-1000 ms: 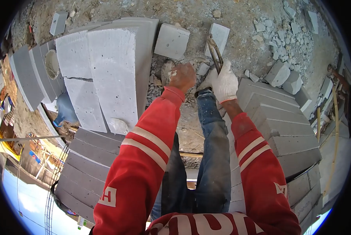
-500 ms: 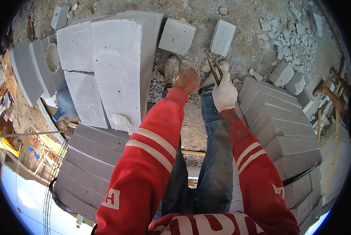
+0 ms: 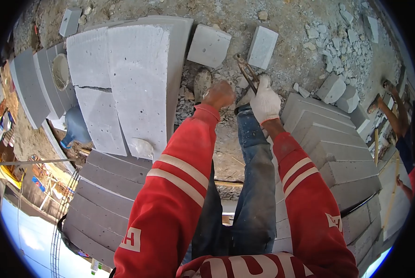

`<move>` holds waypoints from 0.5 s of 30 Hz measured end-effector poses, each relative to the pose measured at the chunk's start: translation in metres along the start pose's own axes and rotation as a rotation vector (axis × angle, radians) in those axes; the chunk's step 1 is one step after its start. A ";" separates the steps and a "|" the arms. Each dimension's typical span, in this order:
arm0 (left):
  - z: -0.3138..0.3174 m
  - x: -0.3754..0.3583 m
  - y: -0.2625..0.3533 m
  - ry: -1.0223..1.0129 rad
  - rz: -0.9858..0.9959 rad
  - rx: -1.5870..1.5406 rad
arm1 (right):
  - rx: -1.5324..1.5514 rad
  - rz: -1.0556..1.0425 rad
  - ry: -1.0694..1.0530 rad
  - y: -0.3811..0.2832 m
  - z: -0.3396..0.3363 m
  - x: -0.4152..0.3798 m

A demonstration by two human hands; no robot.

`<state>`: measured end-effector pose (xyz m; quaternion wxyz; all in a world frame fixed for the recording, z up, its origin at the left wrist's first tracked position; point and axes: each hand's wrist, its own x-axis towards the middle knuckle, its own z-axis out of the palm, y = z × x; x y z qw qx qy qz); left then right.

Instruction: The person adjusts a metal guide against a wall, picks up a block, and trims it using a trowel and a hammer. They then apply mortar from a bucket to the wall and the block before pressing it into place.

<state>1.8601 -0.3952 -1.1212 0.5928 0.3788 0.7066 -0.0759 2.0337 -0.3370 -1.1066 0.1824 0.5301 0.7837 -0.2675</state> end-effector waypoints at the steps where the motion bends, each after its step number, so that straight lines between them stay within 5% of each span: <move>1: 0.003 0.000 -0.005 0.034 0.026 -0.049 | 0.090 0.023 0.103 -0.001 0.007 -0.001; 5: -0.009 -0.008 0.008 0.015 0.003 -0.173 | -0.221 -0.136 -0.118 0.017 0.022 0.001; 9: 0.014 0.005 -0.024 0.072 -0.049 -0.202 | 0.056 -0.001 0.096 0.007 0.012 -0.007; 11: 0.001 0.000 -0.020 -0.184 -0.128 -0.642 | -0.068 -0.045 -0.014 0.015 0.019 -0.006; 13: 0.001 0.001 -0.014 -0.218 -0.173 -0.667 | -0.215 -0.105 -0.206 0.018 0.015 0.000; 15: -0.013 -0.010 -0.009 -0.240 -0.199 -0.495 | -0.110 -0.080 -0.118 0.012 0.008 0.003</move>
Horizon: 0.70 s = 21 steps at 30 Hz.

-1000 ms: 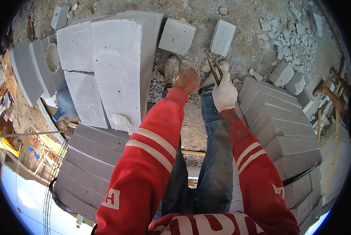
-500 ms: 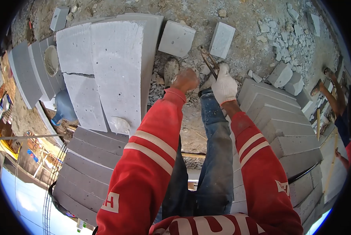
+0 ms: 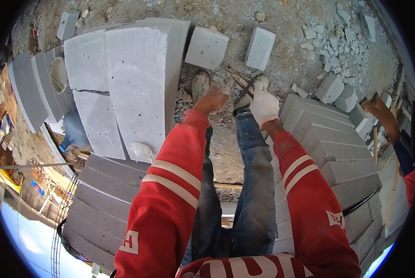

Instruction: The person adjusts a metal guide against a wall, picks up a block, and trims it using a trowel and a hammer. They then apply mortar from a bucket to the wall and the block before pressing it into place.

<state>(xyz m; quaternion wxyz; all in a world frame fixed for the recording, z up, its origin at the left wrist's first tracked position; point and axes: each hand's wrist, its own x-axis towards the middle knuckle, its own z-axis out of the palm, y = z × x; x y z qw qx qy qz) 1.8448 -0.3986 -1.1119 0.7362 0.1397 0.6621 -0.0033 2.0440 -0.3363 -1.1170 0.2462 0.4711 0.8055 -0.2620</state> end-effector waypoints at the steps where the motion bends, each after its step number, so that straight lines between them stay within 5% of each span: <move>1: -0.002 0.000 -0.007 0.004 -0.013 -0.008 | 0.095 0.035 0.066 -0.004 -0.002 -0.004; 3: 0.003 0.005 -0.011 -0.009 -0.028 -0.144 | 0.144 0.073 0.166 -0.003 0.007 -0.004; 6: 0.005 0.009 -0.010 -0.035 -0.003 -0.328 | -0.191 -0.111 -0.017 0.006 0.004 0.006; 11: 0.005 0.004 -0.013 -0.038 -0.003 -0.235 | 0.031 0.034 0.172 0.003 -0.005 0.009; 13: 0.011 0.003 -0.006 -0.065 0.046 -0.330 | -0.156 -0.064 -0.032 0.015 0.002 0.014; 15: 0.006 0.005 -0.006 -0.097 -0.043 -0.387 | -0.202 -0.207 0.053 0.017 0.005 0.017; 16: 0.007 0.004 -0.005 -0.045 -0.005 -0.192 | -0.100 -0.145 0.105 0.010 -0.003 0.014; 19: 0.006 0.002 -0.009 -0.058 0.051 -0.245 | -0.001 -0.026 0.162 0.009 -0.001 0.009; 21: 0.012 0.002 -0.003 -0.052 0.038 -0.236 | -0.251 -0.213 0.054 0.014 -0.002 0.018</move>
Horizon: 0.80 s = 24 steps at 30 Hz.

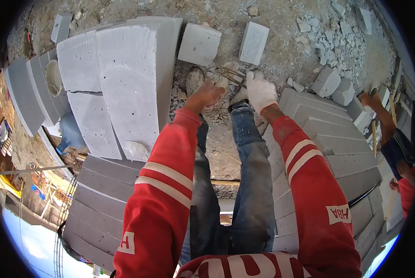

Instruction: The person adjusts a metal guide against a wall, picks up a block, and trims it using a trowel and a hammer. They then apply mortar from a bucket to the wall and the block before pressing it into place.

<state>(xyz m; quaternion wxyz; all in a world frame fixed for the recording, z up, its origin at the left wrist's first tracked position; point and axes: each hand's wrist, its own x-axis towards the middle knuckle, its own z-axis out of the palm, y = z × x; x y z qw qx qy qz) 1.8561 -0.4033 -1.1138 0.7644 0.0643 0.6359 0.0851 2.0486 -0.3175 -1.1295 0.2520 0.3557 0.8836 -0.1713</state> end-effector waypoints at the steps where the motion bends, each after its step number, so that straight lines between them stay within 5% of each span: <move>1: -0.001 0.000 0.001 0.040 0.008 0.062 | 0.020 -0.032 -0.031 0.004 -0.006 0.005; 6: -0.003 0.006 -0.016 -0.058 0.031 -0.055 | 0.239 0.169 0.118 0.008 -0.001 -0.004; 8: -0.006 -0.009 -0.003 -0.077 -0.062 -0.401 | 0.005 -0.016 0.001 0.011 0.002 0.000; 10: -0.007 -0.013 -0.004 -0.093 -0.038 -0.326 | 0.042 0.000 -0.041 0.004 -0.002 0.001; 12: 0.000 -0.018 -0.007 -0.051 0.012 -0.268 | 0.280 0.249 0.097 -0.001 0.000 -0.010; 14: 0.001 -0.011 -0.014 -0.083 0.013 -0.321 | 0.279 0.279 0.039 0.005 0.001 -0.016; 16: -0.006 -0.008 -0.016 -0.165 -0.020 -0.617 | 0.112 0.111 -0.133 0.009 0.010 -0.007; 17: -0.006 -0.007 -0.019 -0.162 -0.028 -0.508 | 0.114 0.106 -0.126 0.010 0.014 -0.005; 22: -0.011 0.009 -0.032 -0.077 -0.096 -0.388 | 0.546 0.461 0.073 -0.010 -0.010 -0.018; 24: -0.008 0.024 -0.045 -0.028 -0.080 -0.291 | 0.779 0.542 0.411 -0.016 -0.015 -0.025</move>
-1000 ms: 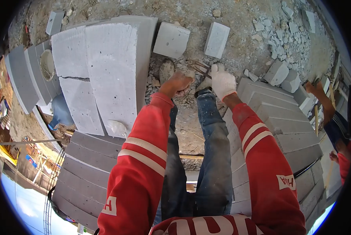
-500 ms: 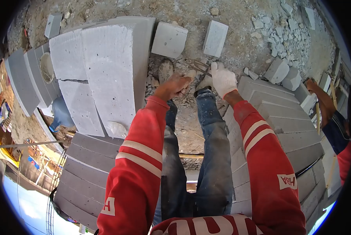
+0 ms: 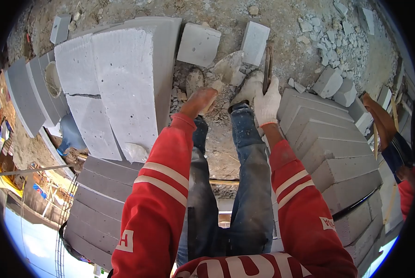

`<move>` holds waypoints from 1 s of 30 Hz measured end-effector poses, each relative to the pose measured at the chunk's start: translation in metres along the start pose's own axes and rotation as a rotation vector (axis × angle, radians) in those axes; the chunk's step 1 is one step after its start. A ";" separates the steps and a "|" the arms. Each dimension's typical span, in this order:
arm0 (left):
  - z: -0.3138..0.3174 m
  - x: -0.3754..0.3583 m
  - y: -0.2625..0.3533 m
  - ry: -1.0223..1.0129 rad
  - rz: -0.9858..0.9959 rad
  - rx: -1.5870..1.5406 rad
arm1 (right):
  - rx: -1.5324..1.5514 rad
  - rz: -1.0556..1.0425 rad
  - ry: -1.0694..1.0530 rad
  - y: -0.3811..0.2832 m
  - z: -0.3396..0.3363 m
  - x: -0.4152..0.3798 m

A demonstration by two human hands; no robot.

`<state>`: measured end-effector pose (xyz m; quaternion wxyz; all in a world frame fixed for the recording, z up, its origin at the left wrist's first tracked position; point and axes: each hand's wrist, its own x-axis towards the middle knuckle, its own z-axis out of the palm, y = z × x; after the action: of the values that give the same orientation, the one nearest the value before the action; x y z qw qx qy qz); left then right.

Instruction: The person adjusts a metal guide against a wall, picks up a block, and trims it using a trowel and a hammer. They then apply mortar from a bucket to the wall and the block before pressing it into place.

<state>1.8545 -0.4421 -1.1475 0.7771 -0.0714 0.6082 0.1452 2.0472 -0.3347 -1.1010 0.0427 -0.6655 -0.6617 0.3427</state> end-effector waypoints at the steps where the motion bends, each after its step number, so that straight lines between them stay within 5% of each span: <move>1: 0.002 0.005 -0.006 0.171 0.151 0.221 | 0.033 0.031 0.016 0.002 0.000 -0.001; 2: 0.003 0.010 -0.010 0.344 0.303 0.442 | 0.035 0.029 0.016 0.002 0.001 -0.006; 8: 0.001 0.006 0.003 0.404 0.367 0.477 | -0.395 -0.174 -0.500 0.015 0.008 -0.004; 10: -0.003 0.010 -0.002 0.463 0.385 0.490 | -0.262 -0.206 -0.352 0.001 0.013 -0.003; 12: -0.003 0.012 -0.010 0.501 0.395 0.501 | 0.143 0.037 -0.066 -0.009 0.018 -0.002; 14: 0.001 0.015 -0.006 0.366 0.345 0.321 | -0.061 -0.090 -0.050 -0.004 0.028 -0.007; 16: 0.014 -0.003 0.012 0.332 0.249 0.200 | -0.464 -0.213 -0.540 -0.002 0.014 -0.005; 17: 0.017 -0.013 0.019 0.304 0.139 0.077 | -0.459 -0.223 -0.536 -0.004 0.011 -0.007; 20: 0.004 0.026 -0.018 0.414 0.231 0.199 | -0.391 -0.154 -0.398 -0.014 0.014 -0.014; 22: 0.010 -0.002 0.005 0.371 0.229 0.183 | 0.145 0.014 -0.098 -0.025 0.012 -0.016; 24: 0.021 -0.019 0.022 0.320 0.234 0.173 | 0.184 0.093 -0.244 -0.014 0.018 -0.018; 26: 0.026 -0.025 0.033 0.307 0.230 0.118 | -0.046 -0.100 -0.570 0.012 0.024 -0.013; 30: 0.009 0.042 -0.025 0.483 0.347 0.254 | 0.166 0.146 -0.587 -0.022 0.007 -0.018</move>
<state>1.8796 -0.4575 -1.1872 0.5766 0.0984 0.7914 0.1774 2.0268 -0.3512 -1.0873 -0.1208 -0.5781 -0.5657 0.5755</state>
